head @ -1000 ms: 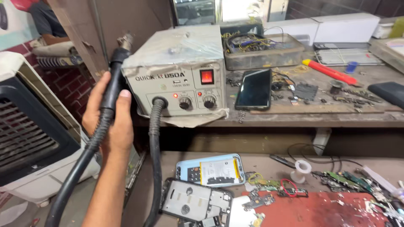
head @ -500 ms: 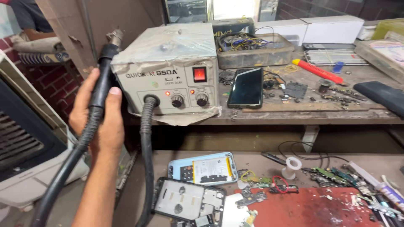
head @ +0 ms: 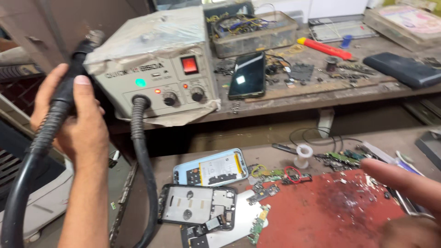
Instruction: The person uses a hot air gun and tweezers to heat and remove small components from a circuit board. The person then uses a soldering iron to clean the solder pads on the board.
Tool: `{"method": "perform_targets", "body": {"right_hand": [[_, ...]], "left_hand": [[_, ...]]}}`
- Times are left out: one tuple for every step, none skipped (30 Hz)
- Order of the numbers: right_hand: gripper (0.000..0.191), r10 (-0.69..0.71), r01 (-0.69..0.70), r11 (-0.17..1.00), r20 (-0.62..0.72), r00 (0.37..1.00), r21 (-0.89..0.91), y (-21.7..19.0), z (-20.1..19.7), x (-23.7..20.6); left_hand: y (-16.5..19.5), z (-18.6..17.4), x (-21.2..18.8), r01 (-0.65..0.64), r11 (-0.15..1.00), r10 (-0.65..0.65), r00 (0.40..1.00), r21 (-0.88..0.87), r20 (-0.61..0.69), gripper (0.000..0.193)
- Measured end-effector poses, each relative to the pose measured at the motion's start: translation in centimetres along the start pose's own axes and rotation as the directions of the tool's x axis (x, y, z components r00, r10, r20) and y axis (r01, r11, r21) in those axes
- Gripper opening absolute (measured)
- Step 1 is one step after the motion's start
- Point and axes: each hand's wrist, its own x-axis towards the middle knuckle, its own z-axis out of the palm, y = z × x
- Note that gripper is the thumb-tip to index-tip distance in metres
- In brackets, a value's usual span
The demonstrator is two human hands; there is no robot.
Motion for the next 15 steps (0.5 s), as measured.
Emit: {"method": "perform_targets", "body": {"right_hand": [[0.086, 0.005, -0.005, 1.000, -0.002, 1.000, -0.006, 0.1, -0.1, -0.2], [0.086, 0.008, -0.008, 1.000, 0.001, 1.000, 0.000, 0.1, -0.3, -0.6], [0.086, 0.017, -0.017, 1.000, -0.002, 1.000, -0.003, 0.1, -0.3, -1.0], [0.087, 0.023, -0.023, 1.000, -0.003, 1.000, -0.008, 0.0, -0.4, -1.4], [0.087, 0.032, -0.032, 0.999, -0.008, 0.999, -0.015, -0.1, -0.3, -1.8], [0.088, 0.045, -0.045, 0.998, -0.016, 0.999, -0.035, -0.1, -0.2, -2.2], [0.088, 0.053, -0.055, 0.997, -0.030, 0.998, -0.058, -0.3, -0.1, -2.5], [0.091, 0.063, -0.067, 0.993, -0.042, 0.997, -0.100, -0.4, 0.1, -2.7], [0.094, 0.073, -0.080, 0.987, -0.053, 0.996, -0.142, -0.5, 0.2, -2.9], [0.097, 0.103, -0.112, 0.979, -0.062, 0.993, -0.170, -0.6, 0.3, -2.8], [0.098, 0.118, -0.125, 0.976, -0.046, 0.992, -0.176, -0.8, 0.2, -2.6], [0.099, 0.133, -0.137, 0.974, -0.031, 0.991, -0.183, -0.9, 0.1, -2.4], [0.095, 0.139, -0.139, 0.974, -0.016, 0.990, -0.180, -0.9, -0.2, -1.9], [0.091, 0.140, -0.139, 0.975, -0.008, 0.990, -0.172, -1.2, -0.5, -1.6], [0.088, 0.127, -0.127, 0.982, -0.012, 0.992, -0.141, -1.2, -0.8, -1.1]], "left_hand": [[-0.3, 0.1, -0.1, -0.032, 0.999, 0.032, 0.999, -0.018, 0.013, 0.028], [-0.7, -0.1, 0.0, -0.063, 0.997, 0.064, 0.998, -0.038, 0.027, 0.028], [-1.3, -0.2, 0.1, -0.088, 0.994, 0.091, 0.995, -0.061, 0.041, 0.028], [-2.1, -0.1, 0.1, -0.047, 0.996, 0.050, 0.998, -0.071, 0.049, 0.029], [-3.2, -0.3, 0.3, -0.007, 0.997, 0.011, 0.998, -0.078, 0.057, 0.030], [-4.2, -0.8, 0.7, 0.032, 0.996, -0.026, 0.997, -0.079, 0.066, 0.031], [-5.2, -1.3, 1.9, 0.083, 0.991, -0.071, 0.991, -0.101, 0.116, 0.020], [-6.0, -1.6, 2.7, 0.135, 0.983, -0.114, 0.980, -0.126, 0.161, 0.020], [-6.7, -2.0, 3.1, 0.190, 0.971, -0.159, 0.966, -0.144, 0.206, 0.020], [-7.1, -2.1, 3.5, 0.228, 0.961, -0.184, 0.951, -0.159, 0.247, 0.021], [-7.2, -2.2, 3.8, 0.259, 0.950, -0.206, 0.939, -0.172, 0.275, 0.021], [-6.8, -2.3, 4.1, 0.273, 0.944, -0.214, 0.934, -0.185, 0.287, 0.021], [-6.2, -2.4, 4.0, 0.285, 0.938, -0.220, 0.930, -0.199, 0.296, 0.021], [-5.3, -2.5, 3.9, 0.291, 0.932, -0.220, 0.928, -0.214, 0.301, 0.022], [-4.0, -2.6, 3.5, 0.293, 0.929, -0.218, 0.926, -0.226, 0.308, 0.022]]}}
